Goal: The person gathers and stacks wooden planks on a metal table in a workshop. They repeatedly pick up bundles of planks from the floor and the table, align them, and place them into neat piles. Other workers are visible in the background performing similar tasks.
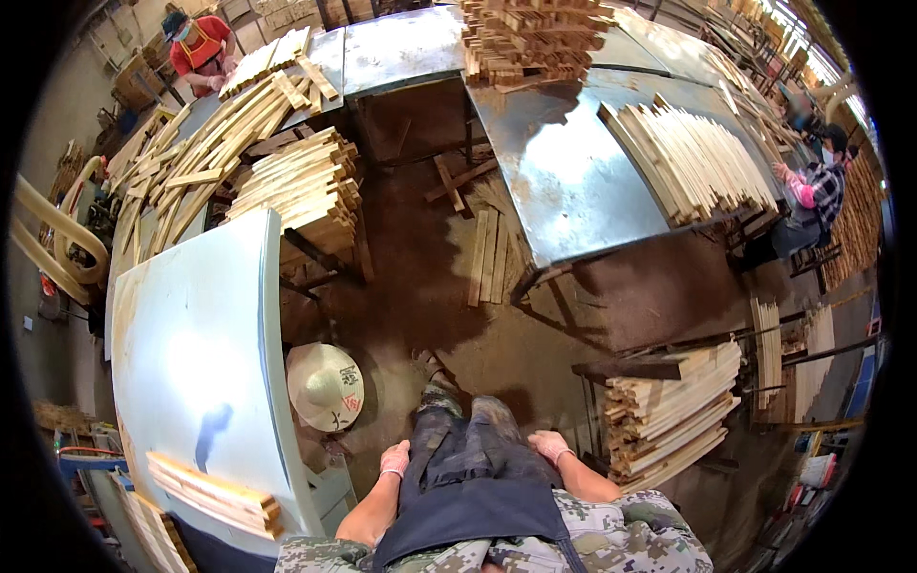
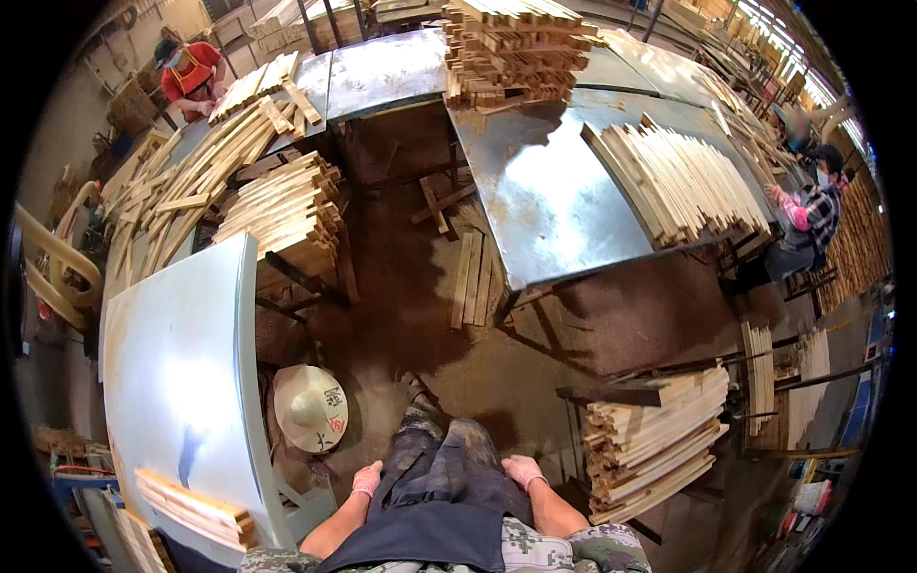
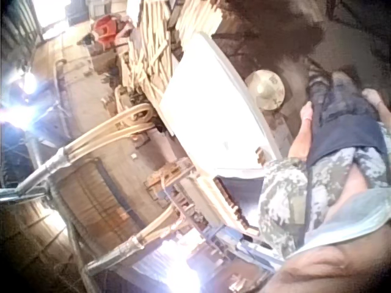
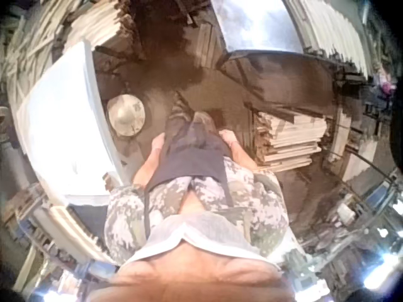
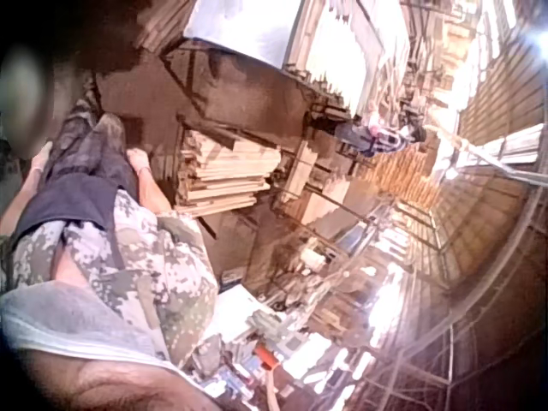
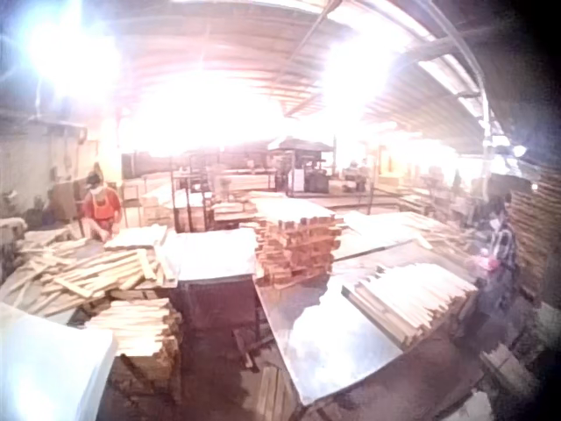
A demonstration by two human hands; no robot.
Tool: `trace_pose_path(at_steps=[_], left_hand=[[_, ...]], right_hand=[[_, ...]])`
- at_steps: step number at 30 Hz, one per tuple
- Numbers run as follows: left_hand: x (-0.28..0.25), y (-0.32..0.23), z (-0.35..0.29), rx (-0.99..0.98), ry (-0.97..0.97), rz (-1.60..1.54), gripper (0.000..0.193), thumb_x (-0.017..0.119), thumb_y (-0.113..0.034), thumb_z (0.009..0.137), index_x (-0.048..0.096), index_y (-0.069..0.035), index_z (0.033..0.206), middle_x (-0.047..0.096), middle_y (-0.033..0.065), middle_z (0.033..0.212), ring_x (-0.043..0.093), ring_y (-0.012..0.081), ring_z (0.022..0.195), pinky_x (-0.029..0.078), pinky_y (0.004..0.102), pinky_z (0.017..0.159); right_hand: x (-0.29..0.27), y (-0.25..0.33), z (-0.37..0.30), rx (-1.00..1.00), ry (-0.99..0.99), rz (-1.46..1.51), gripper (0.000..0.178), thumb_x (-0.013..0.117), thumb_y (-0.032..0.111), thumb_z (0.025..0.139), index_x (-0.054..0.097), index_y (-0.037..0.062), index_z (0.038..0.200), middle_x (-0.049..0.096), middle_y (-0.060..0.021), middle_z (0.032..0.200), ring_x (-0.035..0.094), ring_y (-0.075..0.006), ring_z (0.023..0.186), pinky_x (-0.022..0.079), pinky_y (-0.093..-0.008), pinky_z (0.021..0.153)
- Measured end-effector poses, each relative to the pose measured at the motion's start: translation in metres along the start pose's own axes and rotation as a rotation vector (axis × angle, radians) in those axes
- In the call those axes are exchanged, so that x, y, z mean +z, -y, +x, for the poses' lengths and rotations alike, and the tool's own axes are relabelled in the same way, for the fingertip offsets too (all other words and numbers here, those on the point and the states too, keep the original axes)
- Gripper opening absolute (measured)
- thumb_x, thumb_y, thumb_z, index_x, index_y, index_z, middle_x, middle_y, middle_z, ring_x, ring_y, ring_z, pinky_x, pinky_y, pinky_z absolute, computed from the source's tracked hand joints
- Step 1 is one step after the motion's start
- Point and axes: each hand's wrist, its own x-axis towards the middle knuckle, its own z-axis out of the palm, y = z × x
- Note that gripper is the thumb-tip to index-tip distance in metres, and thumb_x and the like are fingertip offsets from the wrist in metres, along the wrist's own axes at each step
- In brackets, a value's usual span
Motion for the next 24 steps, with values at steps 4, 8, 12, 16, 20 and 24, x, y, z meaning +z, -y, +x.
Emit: trace_pose_path(at_steps=[4, 8, 12, 16, 20, 24], left_hand=[[-0.048, -0.033, 0.076, 0.102, 0.156, 0.096, 0.065, 0.047, -0.048, 0.104, 0.071, 0.006, 0.13, 0.064, 0.0292, 0.143, 0.057, 0.0426, 0.141, 0.043, 0.0477, 0.117], [-0.118, -0.086, 0.143, 0.208, 0.086, 0.016, 0.062, 0.044, -0.046, 0.106, 0.074, 0.005, 0.124, 0.067, 0.0307, 0.137, 0.059, 0.0456, 0.135, 0.043, 0.0491, 0.115], [-0.196, -0.187, 0.164, 0.065, 0.057, -0.13, 0.06, 0.059, -0.047, 0.105, 0.072, 0.003, 0.134, 0.069, 0.0242, 0.142, 0.061, 0.0384, 0.138, 0.045, 0.0437, 0.117], [-0.223, -0.232, 0.223, 0.182, 0.087, -0.338, 0.057, 0.065, -0.043, 0.104, 0.071, 0.003, 0.137, 0.073, 0.0204, 0.137, 0.066, 0.0331, 0.132, 0.047, 0.0403, 0.114], [-0.25, -0.293, 0.243, 0.107, 0.203, -0.44, 0.051, 0.07, -0.037, 0.103, 0.072, 0.002, 0.136, 0.073, 0.0167, 0.137, 0.065, 0.03, 0.13, 0.045, 0.0399, 0.115], [-0.253, -0.319, 0.311, 0.06, 0.128, -0.159, 0.059, 0.07, -0.041, 0.1, 0.07, 0.004, 0.138, 0.071, 0.0203, 0.141, 0.063, 0.0344, 0.136, 0.046, 0.0407, 0.116]], right_hand=[[-0.012, -0.014, 0.026, 0.145, -0.047, 0.039, 0.035, 0.061, 0.032, 0.096, 0.076, 0.0005, 0.097, 0.077, -0.0179, 0.102, 0.075, -0.0296, 0.098, 0.056, -0.0415, 0.084], [-0.045, 0.106, 0.038, -0.207, 0.022, -0.419, 0.028, 0.059, 0.027, 0.094, 0.075, 0.0041, 0.089, 0.075, -0.0193, 0.101, 0.072, -0.0372, 0.099, 0.056, -0.0474, 0.086], [-0.057, 0.196, 0.072, 0.158, -0.099, 0.568, 0.02, 0.068, 0.024, 0.101, 0.072, 0.0052, 0.105, 0.066, -0.0045, 0.084, 0.061, -0.0178, 0.071, 0.049, -0.0347, 0.066], [-0.065, 0.293, 0.087, 0.156, -0.088, 0.497, 0.015, 0.068, 0.022, 0.103, 0.067, 0.0081, 0.098, 0.064, 0.0001, 0.081, 0.057, -0.0137, 0.067, 0.046, -0.0322, 0.06], [-0.063, 0.328, 0.142, 0.236, -0.081, 0.54, 0.016, 0.069, 0.022, 0.103, 0.068, 0.0071, 0.099, 0.064, -0.0012, 0.082, 0.057, -0.0149, 0.066, 0.048, -0.0338, 0.061], [-0.082, 0.36, 0.21, 0.274, -0.087, 0.454, 0.052, 0.071, 0.025, 0.102, 0.065, 0.0036, 0.149, 0.073, -0.0049, 0.092, 0.059, -0.0157, 0.069, 0.05, -0.0344, 0.063]])
